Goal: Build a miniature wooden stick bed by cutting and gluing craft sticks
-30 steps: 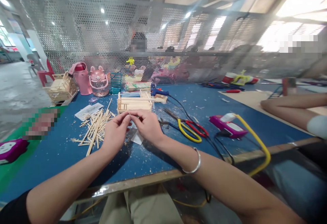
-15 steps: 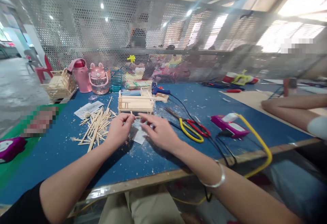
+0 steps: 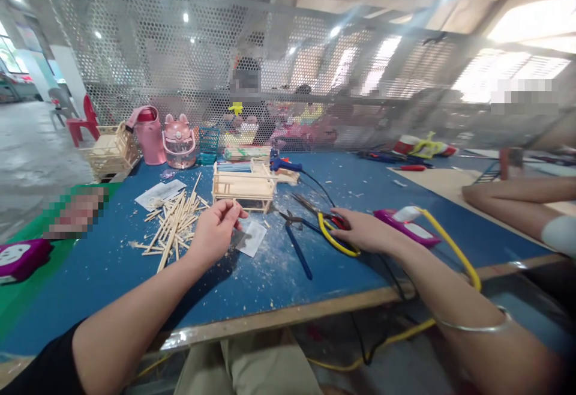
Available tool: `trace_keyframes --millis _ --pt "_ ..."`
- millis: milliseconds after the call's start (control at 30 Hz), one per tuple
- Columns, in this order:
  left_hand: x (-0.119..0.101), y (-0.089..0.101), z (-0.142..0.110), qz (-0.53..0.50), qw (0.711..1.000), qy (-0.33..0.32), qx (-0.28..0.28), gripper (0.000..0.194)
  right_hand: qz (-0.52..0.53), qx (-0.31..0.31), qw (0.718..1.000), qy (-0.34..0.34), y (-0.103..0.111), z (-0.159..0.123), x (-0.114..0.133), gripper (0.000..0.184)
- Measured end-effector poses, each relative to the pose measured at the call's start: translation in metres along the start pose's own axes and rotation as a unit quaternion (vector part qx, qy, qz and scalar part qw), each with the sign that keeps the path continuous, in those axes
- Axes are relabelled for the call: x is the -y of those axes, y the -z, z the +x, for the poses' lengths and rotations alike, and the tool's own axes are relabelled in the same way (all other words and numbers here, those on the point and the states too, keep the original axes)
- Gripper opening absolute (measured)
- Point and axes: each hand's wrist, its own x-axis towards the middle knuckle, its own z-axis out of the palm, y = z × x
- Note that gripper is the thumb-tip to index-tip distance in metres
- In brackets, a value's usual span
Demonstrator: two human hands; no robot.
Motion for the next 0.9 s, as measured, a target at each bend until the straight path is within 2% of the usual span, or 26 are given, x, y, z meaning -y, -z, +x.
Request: trace_keyframes --millis 200,300,367,433,533,600,700,833,900 --pt "0.006 -0.002 -0.002 -0.041 0.999 0.003 0.032 0.02 0.07 -0.009 0.997 -0.031 0.0 0.003 0.002 0.055" --pt "0.006 -0.003 -0.003 -0.057 0.998 -0.005 0.022 0.02 0.14 -0.046 0.989 -0.006 -0.009 0.004 -0.007 0.055" --pt "0.005 -0.004 -0.003 -0.061 0.998 -0.005 0.01 0.022 0.192 -0.095 0.976 0.028 -0.016 0.004 -0.012 0.053" --pt "0.003 -0.003 -0.003 -0.042 0.999 -0.009 0.002 0.024 0.215 -0.179 0.958 0.057 -0.022 0.003 -0.014 0.048" --pt "0.001 -0.002 -0.002 0.008 1.0 -0.014 0.009 0.024 0.174 -0.32 0.927 0.088 -0.022 0.0 -0.005 0.044" --pt "0.001 -0.001 -0.001 0.026 0.999 -0.016 0.014 0.024 0.148 -0.37 0.91 0.113 -0.016 -0.002 0.007 0.043" --pt "0.002 0.001 0.0 0.033 0.999 -0.018 0.014 0.024 0.2 -0.352 0.896 0.184 0.001 -0.002 0.027 0.044" --pt "0.002 0.001 0.0 0.031 0.999 -0.022 0.021 0.025 0.326 -0.255 0.848 0.332 0.024 -0.001 0.063 0.043" --pt "0.001 0.002 0.0 0.036 0.999 -0.037 0.018 0.025 0.33 -0.224 0.84 0.368 0.029 -0.001 0.086 0.038"
